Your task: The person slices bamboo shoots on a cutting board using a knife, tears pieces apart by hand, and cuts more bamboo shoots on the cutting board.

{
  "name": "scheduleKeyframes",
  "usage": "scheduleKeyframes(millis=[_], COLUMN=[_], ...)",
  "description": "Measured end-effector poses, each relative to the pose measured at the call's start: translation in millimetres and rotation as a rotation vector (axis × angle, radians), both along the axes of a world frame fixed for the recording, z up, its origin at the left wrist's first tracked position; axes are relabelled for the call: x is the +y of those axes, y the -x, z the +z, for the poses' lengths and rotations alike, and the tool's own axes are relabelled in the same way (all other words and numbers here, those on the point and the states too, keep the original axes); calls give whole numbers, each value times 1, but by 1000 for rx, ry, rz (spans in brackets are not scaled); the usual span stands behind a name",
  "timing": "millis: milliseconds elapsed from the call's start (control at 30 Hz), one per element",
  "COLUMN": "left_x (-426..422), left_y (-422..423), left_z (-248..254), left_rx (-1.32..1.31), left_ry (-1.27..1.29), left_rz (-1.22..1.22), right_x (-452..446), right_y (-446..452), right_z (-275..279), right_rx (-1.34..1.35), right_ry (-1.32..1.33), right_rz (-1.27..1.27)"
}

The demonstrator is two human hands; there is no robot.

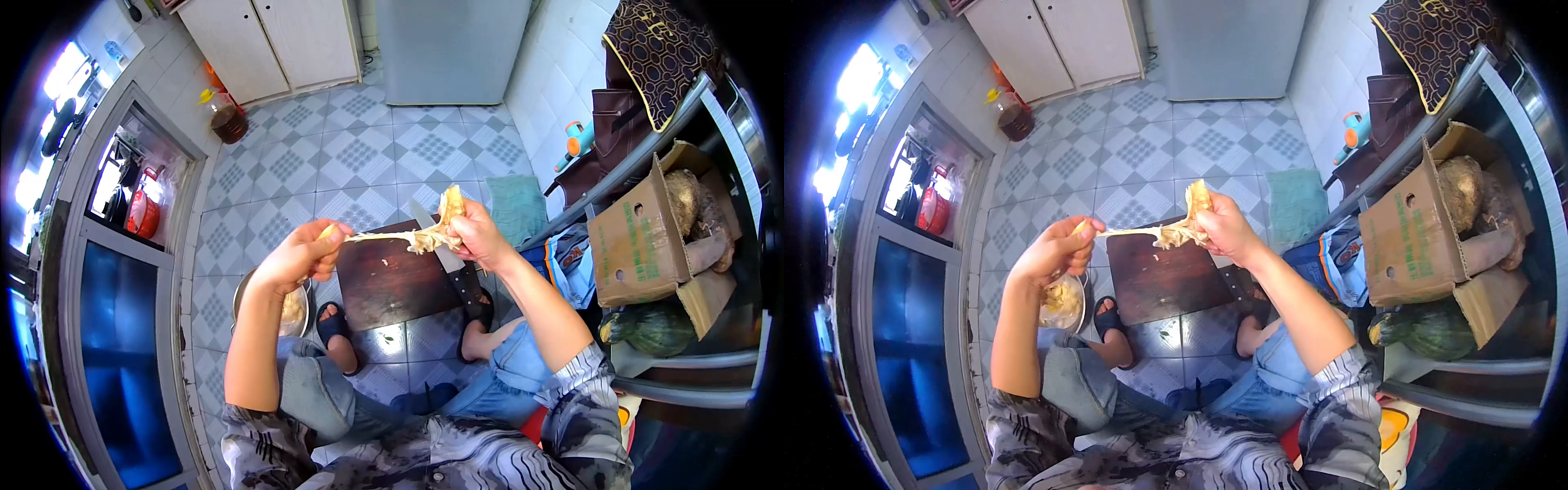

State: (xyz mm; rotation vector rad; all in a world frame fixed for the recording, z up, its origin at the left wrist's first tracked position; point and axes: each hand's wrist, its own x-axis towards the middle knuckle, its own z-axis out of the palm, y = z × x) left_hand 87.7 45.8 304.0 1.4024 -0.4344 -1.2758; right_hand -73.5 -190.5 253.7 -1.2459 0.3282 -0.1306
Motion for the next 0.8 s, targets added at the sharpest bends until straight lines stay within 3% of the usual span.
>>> scheduleKeyframes(millis=[133,267,367,433,500,633,800], left_x=[35,4,-22,-36,-42,-48,-53], left_y=[-40,-2,24,40,43,46,43], left_z=[-2,-15,-20,-17,-17,-10,-18], left_rx=[14,-281,-314,-296,-180,-303,-563], left_ry=[36,-105,-63,-35,25,52,100], left_rz=[264,214,5,-17,-16,-40,-33], right_x=[-32,-15,10,20,27,26,23], right_y=[14,8,-2,-3,-4,-5,-7], right_z=[4,2,16,28,29,36,24], right_rx=[25,12,-96,-86,-239,-256,-195], right_ry=[52,98,197,264,509,715,646], right_rz=[-85,-49,39,99,126,181,151])
